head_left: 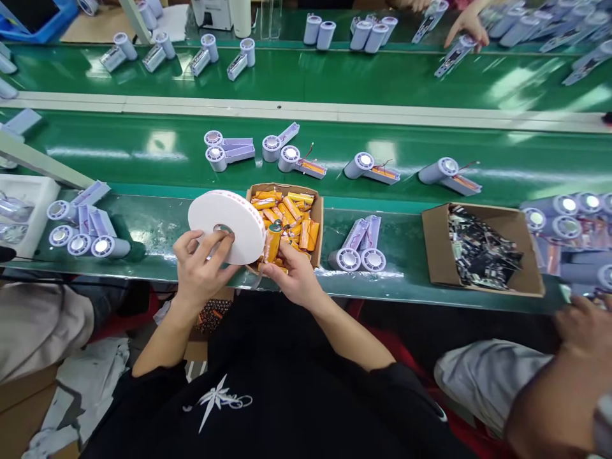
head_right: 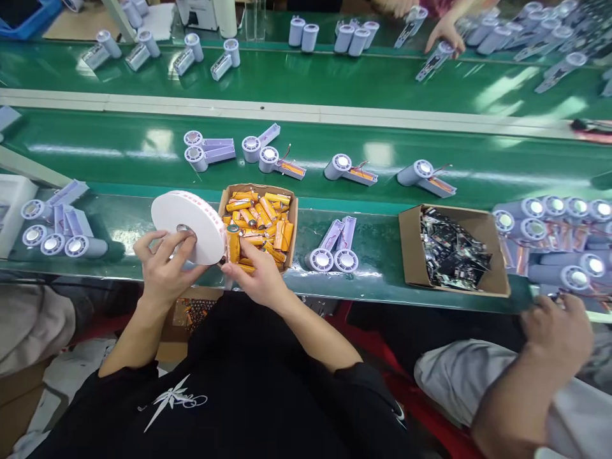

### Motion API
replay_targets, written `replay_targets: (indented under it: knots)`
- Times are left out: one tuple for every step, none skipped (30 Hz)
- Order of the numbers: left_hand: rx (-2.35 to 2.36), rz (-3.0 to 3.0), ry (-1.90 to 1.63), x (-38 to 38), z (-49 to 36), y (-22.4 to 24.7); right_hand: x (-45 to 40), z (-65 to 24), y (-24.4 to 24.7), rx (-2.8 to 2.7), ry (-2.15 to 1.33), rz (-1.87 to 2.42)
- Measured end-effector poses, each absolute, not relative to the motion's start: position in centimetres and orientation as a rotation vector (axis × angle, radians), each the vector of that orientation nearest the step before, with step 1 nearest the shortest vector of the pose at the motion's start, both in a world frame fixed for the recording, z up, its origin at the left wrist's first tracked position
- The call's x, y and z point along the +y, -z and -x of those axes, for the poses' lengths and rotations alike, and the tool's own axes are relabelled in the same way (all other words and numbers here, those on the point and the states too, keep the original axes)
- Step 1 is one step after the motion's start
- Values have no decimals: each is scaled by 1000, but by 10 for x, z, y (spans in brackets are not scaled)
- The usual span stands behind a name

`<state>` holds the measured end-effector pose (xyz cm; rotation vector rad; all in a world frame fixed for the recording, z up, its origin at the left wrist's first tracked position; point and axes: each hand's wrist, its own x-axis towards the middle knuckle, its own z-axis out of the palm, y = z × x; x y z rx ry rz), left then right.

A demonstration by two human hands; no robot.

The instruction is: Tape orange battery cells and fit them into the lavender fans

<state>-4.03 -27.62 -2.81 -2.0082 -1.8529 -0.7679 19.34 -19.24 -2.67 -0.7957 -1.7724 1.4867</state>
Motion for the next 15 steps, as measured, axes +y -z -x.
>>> replay_targets:
  knots:
    - [-1853, 2007, 776, -275, 40, 26, -190, -196, 26, -1753, -1532, 781]
    - [-1844, 1998, 786, -274, 39, 23, -189, -199, 25, -1741, -1576, 785]
    - [-1830, 1984, 796, -273, 39, 19, -188, -201, 25, -1738, -1619, 796]
    - [-1817, 1969, 803, -272, 38, 14, -189, -203, 25, -1740, -1659, 803]
    - [-1809, 1956, 806, -271, 38, 10, -192, -205, 27, -1742, -1700, 800]
    - [-1809, 1947, 809, -270, 38, 5, -195, -206, 29, -1743, -1742, 788]
    - [-1819, 1941, 815, -269, 39, 0, -200, -206, 33, -1746, -1778, 770]
    - [-1835, 1933, 822, -269, 39, -4, -205, -207, 38, -1761, -1804, 750]
    - [-1849, 1922, 830, -269, 39, -8, -210, -207, 42, -1810, -1821, 728]
    - [-1860, 1912, 837, -269, 40, -11, -214, -208, 46, -1889, -1832, 706]
    - [-1866, 1907, 843, -269, 40, -13, -215, -210, 48, -1976, -1829, 691]
    - [-1857, 1909, 848, -269, 40, -14, -214, -213, 48, -2042, -1817, 688]
    - [-1834, 1916, 849, -270, 40, -15, -210, -216, 46, -2057, -1805, 692]
    - [-1800, 1922, 843, -270, 40, -16, -204, -219, 42, -2007, -1791, 699]
    - [-1762, 1928, 829, -270, 40, -16, -195, -224, 35, -1902, -1767, 699]
